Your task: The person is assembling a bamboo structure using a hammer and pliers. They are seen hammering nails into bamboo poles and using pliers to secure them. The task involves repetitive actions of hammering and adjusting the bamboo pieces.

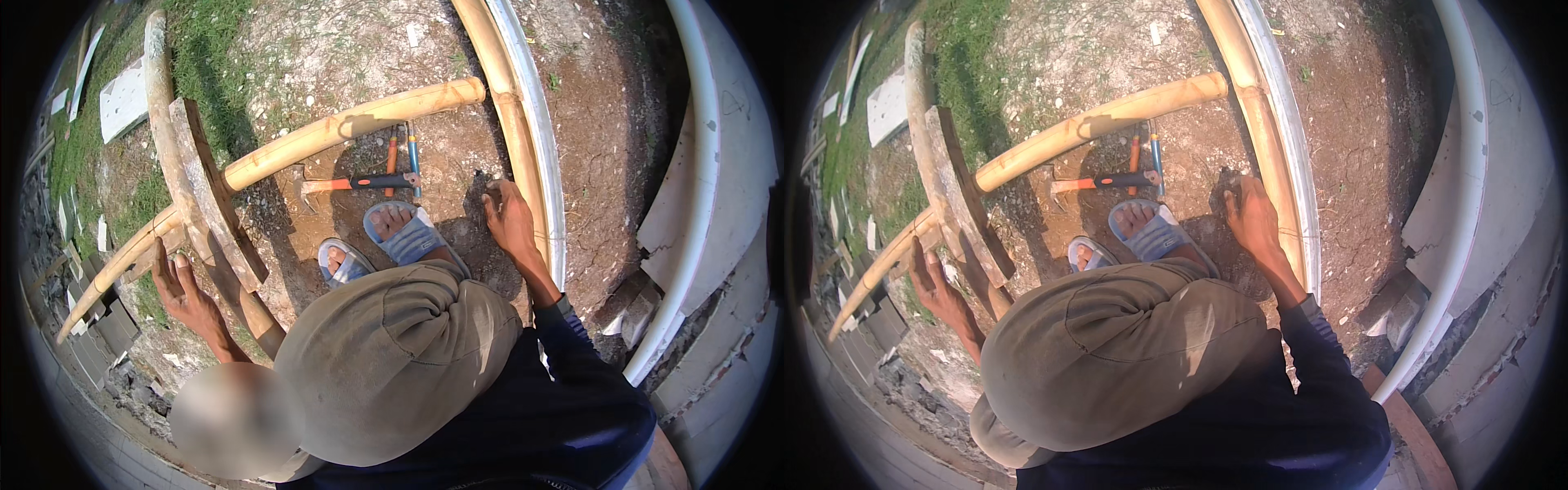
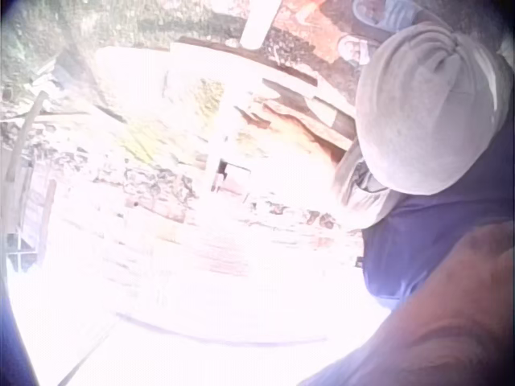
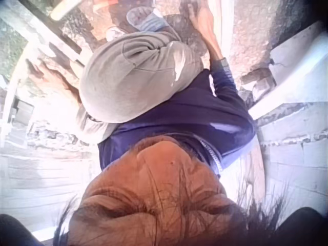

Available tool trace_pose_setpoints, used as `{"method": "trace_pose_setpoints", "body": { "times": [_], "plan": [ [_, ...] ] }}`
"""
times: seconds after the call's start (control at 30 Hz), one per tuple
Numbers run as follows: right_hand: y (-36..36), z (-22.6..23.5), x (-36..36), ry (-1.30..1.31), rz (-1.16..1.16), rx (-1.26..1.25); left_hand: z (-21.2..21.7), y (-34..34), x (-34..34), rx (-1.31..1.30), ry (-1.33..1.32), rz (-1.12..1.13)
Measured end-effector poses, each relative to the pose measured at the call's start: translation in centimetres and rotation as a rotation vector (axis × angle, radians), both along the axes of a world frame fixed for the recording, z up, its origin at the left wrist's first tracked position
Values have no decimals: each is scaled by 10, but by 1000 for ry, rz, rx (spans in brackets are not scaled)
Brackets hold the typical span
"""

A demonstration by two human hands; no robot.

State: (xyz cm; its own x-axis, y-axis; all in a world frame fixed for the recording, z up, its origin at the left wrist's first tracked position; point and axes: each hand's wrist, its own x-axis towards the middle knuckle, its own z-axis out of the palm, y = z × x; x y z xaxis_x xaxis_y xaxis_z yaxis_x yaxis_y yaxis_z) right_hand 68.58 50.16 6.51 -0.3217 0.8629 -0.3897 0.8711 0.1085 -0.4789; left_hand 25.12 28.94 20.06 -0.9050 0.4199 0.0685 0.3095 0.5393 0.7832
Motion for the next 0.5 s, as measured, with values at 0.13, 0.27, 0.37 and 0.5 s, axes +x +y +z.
{"method": "trace_pose_setpoints", "body": {
  "times": [0.13,0.27,0.37,0.5],
  "plan": [
    [-27,-25,15,-226,32,166,-2,18,-3,2,75,-139],
    [-25,-35,16,-270,257,86,-5,9,1,2,57,-160],
    [-12,0,-12,-14,-189,59,1,16,-5,14,52,-138],
    [21,81,-92,288,87,20,27,26,-18,178,-374,-205]
  ]
}}
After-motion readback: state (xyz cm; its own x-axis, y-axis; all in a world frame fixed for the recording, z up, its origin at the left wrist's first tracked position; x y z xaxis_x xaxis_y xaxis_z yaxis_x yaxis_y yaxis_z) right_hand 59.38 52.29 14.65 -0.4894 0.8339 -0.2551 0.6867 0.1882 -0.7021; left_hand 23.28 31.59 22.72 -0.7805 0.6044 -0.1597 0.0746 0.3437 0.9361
